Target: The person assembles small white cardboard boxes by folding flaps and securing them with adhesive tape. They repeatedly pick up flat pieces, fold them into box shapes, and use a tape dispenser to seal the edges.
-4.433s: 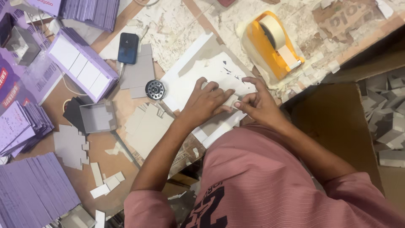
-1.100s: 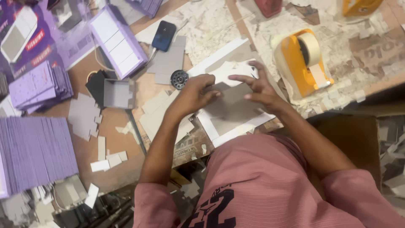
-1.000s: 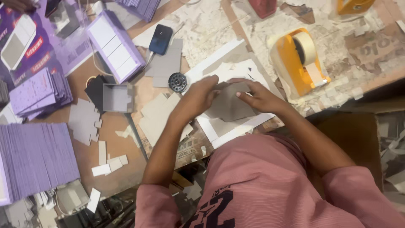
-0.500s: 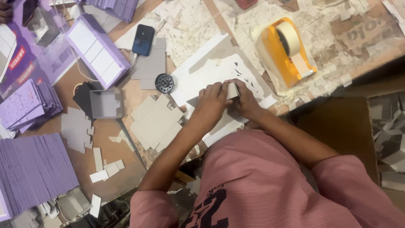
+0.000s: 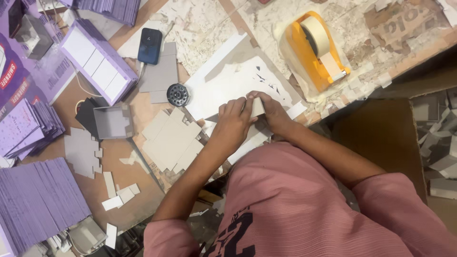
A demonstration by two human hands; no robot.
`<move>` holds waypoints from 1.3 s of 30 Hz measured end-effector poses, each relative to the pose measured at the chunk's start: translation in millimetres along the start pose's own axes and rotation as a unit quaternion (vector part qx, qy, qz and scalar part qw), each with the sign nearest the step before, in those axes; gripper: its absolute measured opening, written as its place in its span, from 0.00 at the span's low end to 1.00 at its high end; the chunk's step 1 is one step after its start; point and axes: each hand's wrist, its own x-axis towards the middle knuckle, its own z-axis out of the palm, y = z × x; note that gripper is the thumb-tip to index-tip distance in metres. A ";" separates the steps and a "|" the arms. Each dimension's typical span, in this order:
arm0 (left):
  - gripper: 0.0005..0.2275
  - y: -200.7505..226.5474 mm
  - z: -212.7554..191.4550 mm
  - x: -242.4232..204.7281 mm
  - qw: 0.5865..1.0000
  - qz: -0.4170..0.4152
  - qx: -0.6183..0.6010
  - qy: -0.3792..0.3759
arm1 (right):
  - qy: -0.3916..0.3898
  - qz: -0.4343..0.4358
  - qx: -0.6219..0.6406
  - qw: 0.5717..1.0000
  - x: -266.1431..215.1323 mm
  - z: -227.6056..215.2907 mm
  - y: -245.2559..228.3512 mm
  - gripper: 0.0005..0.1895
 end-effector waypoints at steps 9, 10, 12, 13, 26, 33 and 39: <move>0.25 2.7 -5.9 -3.8 0.998 -0.014 -0.062 -0.003 | -0.038 0.110 -0.012 0.993 -3.8 -8.7 -17.3 0.33; 0.25 2.9 -6.2 -3.8 0.998 -0.009 -0.069 0.009 | -0.033 0.071 -0.029 0.996 -4.2 -9.2 -18.4 0.37; 0.24 2.0 -7.6 -3.3 0.996 0.002 -0.083 0.032 | -0.023 -0.008 -0.062 0.998 -3.7 -9.9 -19.5 0.44; 0.24 1.1 -8.4 -2.8 0.996 0.000 -0.086 0.025 | -0.027 0.011 -0.053 0.998 -3.2 -10.2 -19.8 0.44; 0.23 0.4 -5.5 -3.9 0.994 -0.012 -0.108 0.017 | -0.038 -0.011 -0.049 0.998 -1.4 -16.6 -25.1 0.59; 0.23 2.2 -5.1 -5.1 0.994 -0.009 -0.107 0.023 | -0.098 0.061 -0.207 0.971 7.4 -42.1 -73.1 0.52; 0.22 5.3 -3.8 -9.2 0.993 -0.011 -0.111 0.050 | 0.182 0.230 -0.468 0.834 -17.4 -134.4 -99.2 0.23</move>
